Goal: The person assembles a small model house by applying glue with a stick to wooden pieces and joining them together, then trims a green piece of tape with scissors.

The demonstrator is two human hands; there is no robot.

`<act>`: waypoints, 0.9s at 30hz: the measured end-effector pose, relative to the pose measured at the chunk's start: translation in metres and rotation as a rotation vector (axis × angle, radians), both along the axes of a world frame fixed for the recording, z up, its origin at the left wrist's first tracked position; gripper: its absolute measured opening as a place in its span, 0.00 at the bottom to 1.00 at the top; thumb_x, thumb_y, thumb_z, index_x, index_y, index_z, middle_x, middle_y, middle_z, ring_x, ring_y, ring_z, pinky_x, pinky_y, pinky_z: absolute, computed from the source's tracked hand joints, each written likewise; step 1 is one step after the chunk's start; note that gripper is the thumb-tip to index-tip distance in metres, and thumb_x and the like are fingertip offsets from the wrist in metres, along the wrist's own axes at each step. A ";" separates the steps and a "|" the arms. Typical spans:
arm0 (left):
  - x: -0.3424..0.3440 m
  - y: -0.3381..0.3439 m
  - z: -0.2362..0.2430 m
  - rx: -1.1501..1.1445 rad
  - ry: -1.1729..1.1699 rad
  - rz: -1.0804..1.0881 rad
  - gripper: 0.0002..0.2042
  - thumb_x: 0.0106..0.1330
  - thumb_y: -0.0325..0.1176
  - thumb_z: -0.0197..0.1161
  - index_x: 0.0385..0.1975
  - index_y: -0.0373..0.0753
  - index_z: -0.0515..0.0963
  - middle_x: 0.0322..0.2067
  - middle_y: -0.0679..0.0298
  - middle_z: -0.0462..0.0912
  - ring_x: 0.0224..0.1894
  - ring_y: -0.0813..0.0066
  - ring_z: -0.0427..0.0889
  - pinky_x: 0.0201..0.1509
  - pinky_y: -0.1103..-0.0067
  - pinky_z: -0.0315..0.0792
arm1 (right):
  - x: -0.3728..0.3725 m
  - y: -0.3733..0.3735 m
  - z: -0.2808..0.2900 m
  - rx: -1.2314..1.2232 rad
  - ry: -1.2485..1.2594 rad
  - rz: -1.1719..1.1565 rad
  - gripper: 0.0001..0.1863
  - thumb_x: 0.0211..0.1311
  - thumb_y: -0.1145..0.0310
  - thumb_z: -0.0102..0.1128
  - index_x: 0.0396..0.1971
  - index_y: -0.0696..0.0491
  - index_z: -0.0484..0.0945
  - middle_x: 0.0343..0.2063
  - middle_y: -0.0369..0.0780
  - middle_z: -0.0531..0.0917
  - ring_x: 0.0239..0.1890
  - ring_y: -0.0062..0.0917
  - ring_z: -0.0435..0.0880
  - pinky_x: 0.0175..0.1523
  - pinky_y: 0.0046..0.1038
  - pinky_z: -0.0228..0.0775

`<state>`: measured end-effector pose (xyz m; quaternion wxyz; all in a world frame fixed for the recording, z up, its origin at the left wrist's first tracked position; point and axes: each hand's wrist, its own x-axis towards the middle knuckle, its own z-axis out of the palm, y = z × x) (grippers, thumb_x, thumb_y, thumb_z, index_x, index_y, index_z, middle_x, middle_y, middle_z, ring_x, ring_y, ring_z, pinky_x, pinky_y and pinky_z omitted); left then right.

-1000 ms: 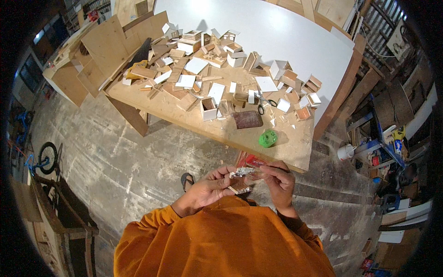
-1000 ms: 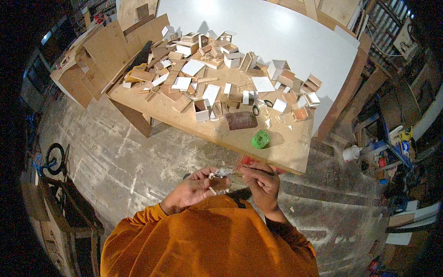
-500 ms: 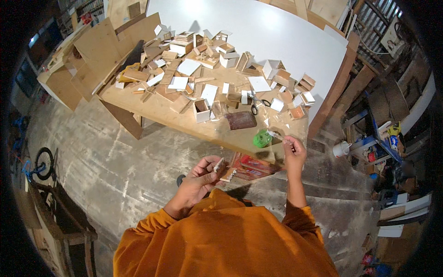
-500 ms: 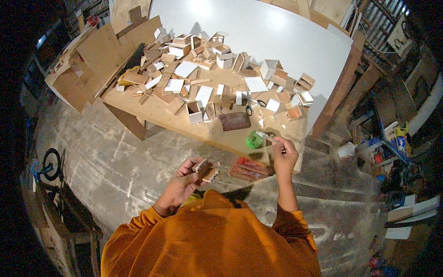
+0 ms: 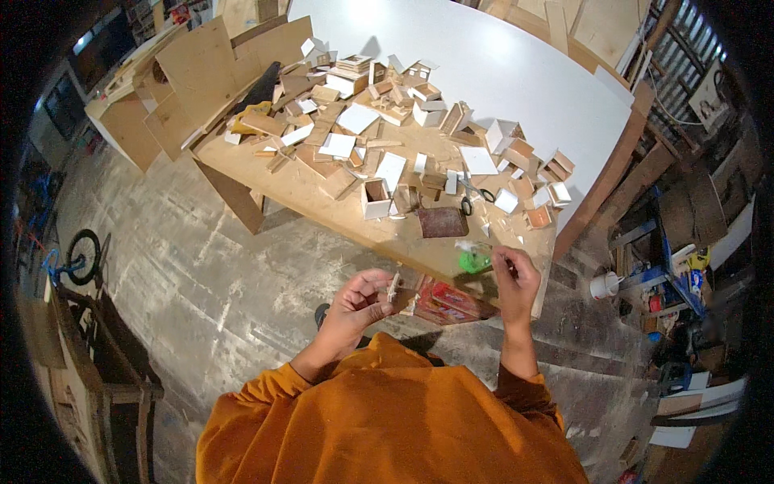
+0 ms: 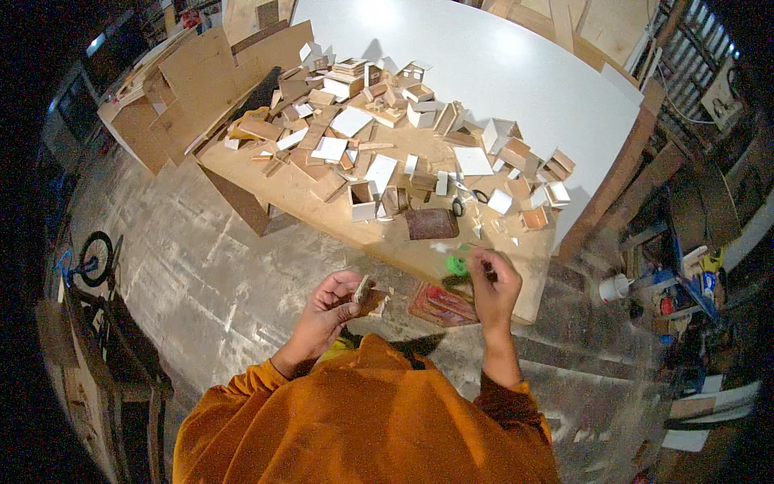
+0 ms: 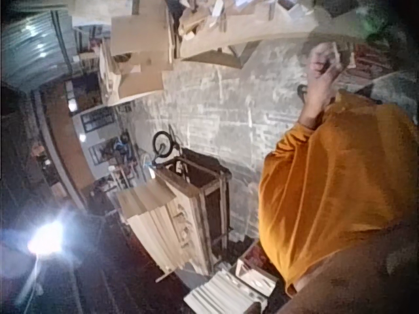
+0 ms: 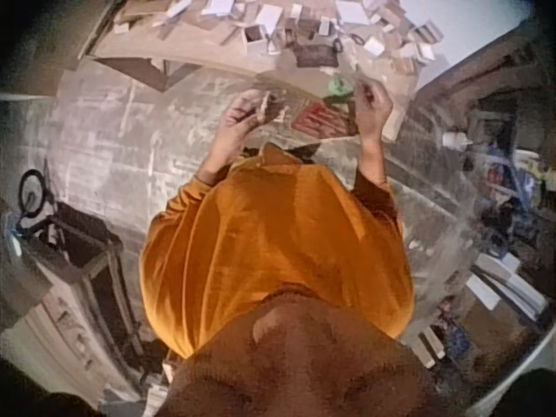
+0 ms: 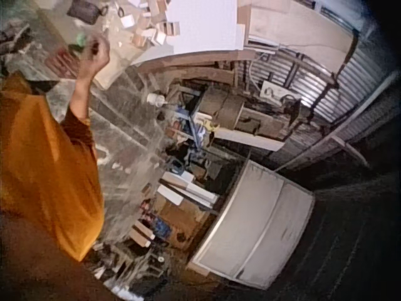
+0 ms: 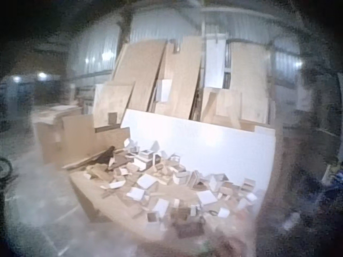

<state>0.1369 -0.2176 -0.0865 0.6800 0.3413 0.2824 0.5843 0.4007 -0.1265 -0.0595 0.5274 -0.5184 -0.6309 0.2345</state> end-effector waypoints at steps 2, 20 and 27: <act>0.001 -0.001 0.012 -0.098 -0.109 -0.039 0.18 0.65 0.23 0.59 0.55 0.39 0.68 0.50 0.65 0.78 0.48 0.78 0.78 0.51 0.81 0.74 | -0.007 -0.022 0.016 -0.146 0.181 0.159 0.07 0.56 0.72 0.66 0.33 0.59 0.82 0.30 0.35 0.80 0.30 0.17 0.78 0.36 0.19 0.68; 0.017 0.012 0.012 -0.106 -0.206 -0.180 0.14 0.64 0.26 0.64 0.48 0.38 0.73 0.42 0.69 0.79 0.41 0.83 0.76 0.45 0.85 0.71 | -0.030 -0.048 0.027 -0.180 0.277 0.414 0.07 0.57 0.77 0.66 0.36 0.60 0.82 0.37 0.41 0.83 0.37 0.22 0.82 0.40 0.22 0.75; 0.018 0.014 0.011 -0.082 -0.151 -0.159 0.13 0.63 0.26 0.65 0.46 0.37 0.74 0.40 0.70 0.79 0.41 0.84 0.76 0.45 0.85 0.70 | -0.027 -0.043 0.025 -0.049 0.115 0.348 0.09 0.55 0.71 0.70 0.33 0.59 0.83 0.33 0.37 0.81 0.27 0.14 0.74 0.31 0.16 0.65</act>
